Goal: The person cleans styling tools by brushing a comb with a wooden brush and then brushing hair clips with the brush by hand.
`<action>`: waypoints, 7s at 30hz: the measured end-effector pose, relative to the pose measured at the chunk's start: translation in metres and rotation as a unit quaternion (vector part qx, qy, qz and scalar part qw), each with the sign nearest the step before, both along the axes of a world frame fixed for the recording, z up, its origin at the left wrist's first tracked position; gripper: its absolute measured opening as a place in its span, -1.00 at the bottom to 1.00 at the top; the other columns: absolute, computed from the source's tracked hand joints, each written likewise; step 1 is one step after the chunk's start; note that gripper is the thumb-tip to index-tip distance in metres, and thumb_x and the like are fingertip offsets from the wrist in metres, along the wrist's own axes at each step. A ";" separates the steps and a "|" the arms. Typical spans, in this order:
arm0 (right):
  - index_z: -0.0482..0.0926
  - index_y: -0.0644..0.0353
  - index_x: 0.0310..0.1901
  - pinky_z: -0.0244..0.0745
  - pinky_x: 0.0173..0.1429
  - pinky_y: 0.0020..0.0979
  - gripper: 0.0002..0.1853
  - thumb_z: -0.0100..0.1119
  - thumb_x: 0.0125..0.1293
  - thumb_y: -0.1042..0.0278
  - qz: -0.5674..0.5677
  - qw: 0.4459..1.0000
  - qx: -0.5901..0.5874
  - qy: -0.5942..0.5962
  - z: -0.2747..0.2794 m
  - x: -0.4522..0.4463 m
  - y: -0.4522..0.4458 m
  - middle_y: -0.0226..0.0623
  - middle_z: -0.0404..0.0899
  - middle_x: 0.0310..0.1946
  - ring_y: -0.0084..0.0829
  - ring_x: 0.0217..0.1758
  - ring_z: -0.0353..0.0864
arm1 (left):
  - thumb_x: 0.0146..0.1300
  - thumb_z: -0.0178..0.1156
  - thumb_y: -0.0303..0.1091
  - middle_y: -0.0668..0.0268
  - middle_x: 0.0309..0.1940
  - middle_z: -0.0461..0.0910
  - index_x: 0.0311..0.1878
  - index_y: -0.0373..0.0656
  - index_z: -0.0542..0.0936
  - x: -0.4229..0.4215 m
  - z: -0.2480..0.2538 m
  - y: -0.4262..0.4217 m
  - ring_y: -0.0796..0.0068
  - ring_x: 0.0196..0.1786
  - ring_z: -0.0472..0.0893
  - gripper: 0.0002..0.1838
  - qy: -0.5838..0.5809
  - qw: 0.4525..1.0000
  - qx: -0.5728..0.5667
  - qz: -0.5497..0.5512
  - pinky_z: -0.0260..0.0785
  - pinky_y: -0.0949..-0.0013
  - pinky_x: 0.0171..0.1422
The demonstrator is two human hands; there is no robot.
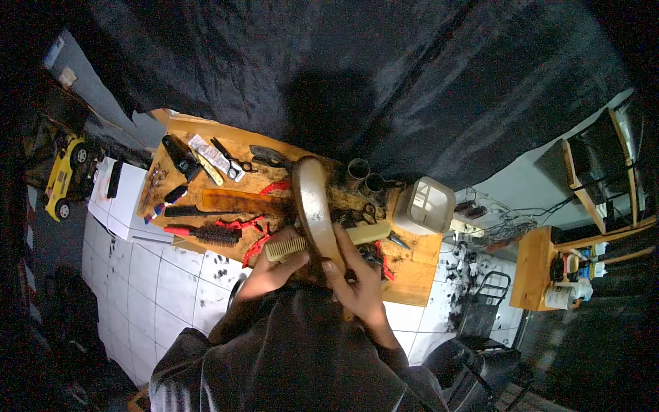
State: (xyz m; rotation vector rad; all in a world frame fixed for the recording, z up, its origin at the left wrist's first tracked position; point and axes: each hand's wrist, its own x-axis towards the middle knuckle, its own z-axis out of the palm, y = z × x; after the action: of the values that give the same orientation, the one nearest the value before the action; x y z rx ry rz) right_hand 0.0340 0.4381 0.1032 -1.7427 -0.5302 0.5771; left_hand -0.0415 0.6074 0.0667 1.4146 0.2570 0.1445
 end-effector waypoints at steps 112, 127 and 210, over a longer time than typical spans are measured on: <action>0.03 0.21 0.44 0.34 -0.60 -0.60 -0.37 -0.01 0.41 0.34 0.047 0.999 -0.013 -0.020 -0.017 -0.002 -0.002 -0.40 0.46 -0.57 -0.65 -0.68 0.37 | 0.42 0.05 -0.35 0.45 -0.25 0.53 -0.11 -0.20 0.56 0.019 0.000 -0.010 0.78 -0.28 0.43 -0.84 -0.069 0.937 -0.286 0.187 0.28 0.61 -0.26; 0.12 0.25 0.41 0.33 -0.31 -0.52 -0.41 0.00 0.40 0.38 0.041 0.998 -0.038 0.000 -0.012 0.003 -0.007 -0.27 0.46 -0.32 -0.57 -0.41 0.40 | 0.38 0.11 -0.25 0.29 -0.15 0.55 0.00 -0.26 0.52 0.012 -0.031 -0.003 0.55 -0.09 0.51 -0.72 0.067 0.980 -0.138 0.123 0.37 0.46 0.03; 0.13 0.40 0.34 0.24 -0.63 -0.67 -0.31 0.12 0.15 0.77 -0.448 0.845 0.289 -0.025 0.002 0.023 -0.098 -0.21 0.61 -0.19 -0.72 -0.64 0.45 | -0.14 0.47 -0.43 0.18 -0.06 0.54 0.11 -0.18 0.50 0.102 0.040 -0.086 0.12 -0.02 0.52 -0.36 -0.200 0.807 0.483 -0.276 0.41 0.13 0.04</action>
State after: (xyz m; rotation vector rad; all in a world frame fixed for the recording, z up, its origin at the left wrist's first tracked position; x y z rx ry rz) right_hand 0.0569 0.3400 0.1053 -1.2195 0.1204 -0.2885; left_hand 0.0608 0.5217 0.1068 2.3582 -0.6936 0.0839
